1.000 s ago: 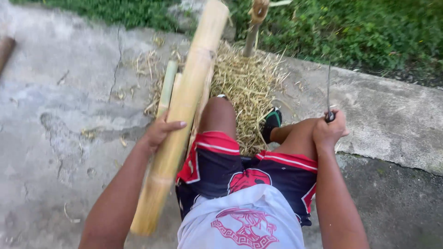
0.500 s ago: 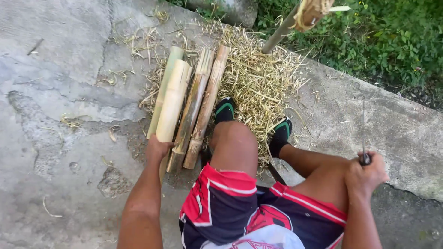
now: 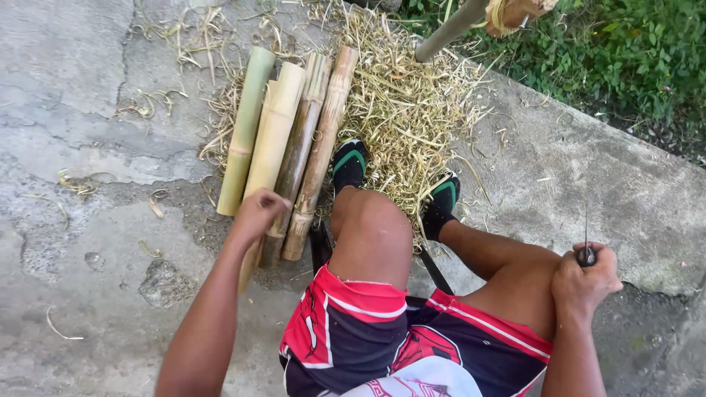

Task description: The recorder is scraping and stripping the outer layer of a bamboo pole using a sickle.

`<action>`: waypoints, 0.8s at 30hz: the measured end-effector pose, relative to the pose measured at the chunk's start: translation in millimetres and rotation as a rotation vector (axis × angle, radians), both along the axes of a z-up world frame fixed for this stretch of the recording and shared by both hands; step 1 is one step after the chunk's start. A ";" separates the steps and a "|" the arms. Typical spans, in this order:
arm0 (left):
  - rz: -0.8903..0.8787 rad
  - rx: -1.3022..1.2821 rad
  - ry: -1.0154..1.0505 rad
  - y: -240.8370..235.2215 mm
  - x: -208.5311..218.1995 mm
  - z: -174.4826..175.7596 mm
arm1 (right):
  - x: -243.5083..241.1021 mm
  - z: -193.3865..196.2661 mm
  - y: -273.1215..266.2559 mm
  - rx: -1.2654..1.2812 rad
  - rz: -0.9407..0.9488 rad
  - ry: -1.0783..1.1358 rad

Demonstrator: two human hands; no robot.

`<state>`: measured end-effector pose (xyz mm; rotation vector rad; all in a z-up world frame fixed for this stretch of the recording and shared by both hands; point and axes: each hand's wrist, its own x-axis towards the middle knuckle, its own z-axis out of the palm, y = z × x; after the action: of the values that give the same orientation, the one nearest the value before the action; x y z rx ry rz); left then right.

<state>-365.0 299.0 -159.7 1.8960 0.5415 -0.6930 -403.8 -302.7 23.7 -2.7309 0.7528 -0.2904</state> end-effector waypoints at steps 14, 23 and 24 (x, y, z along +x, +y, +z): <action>-0.968 -0.831 -0.887 -173.6 -148.6 364.0 | 3.4 -37.6 -10.9 -0.069 0.225 -0.069; -1.056 -0.577 -0.458 -286.6 -336.7 248.7 | -5.0 -27.0 3.6 -0.076 0.207 -0.124; -1.007 -0.582 -0.438 -302.7 -383.6 234.9 | -2.7 -27.5 6.9 -0.071 0.213 -0.121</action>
<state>-748.6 -3.6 75.2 1.5872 -0.8804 -0.8825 -406.5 -295.8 -3.8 -2.7992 0.4235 -0.4370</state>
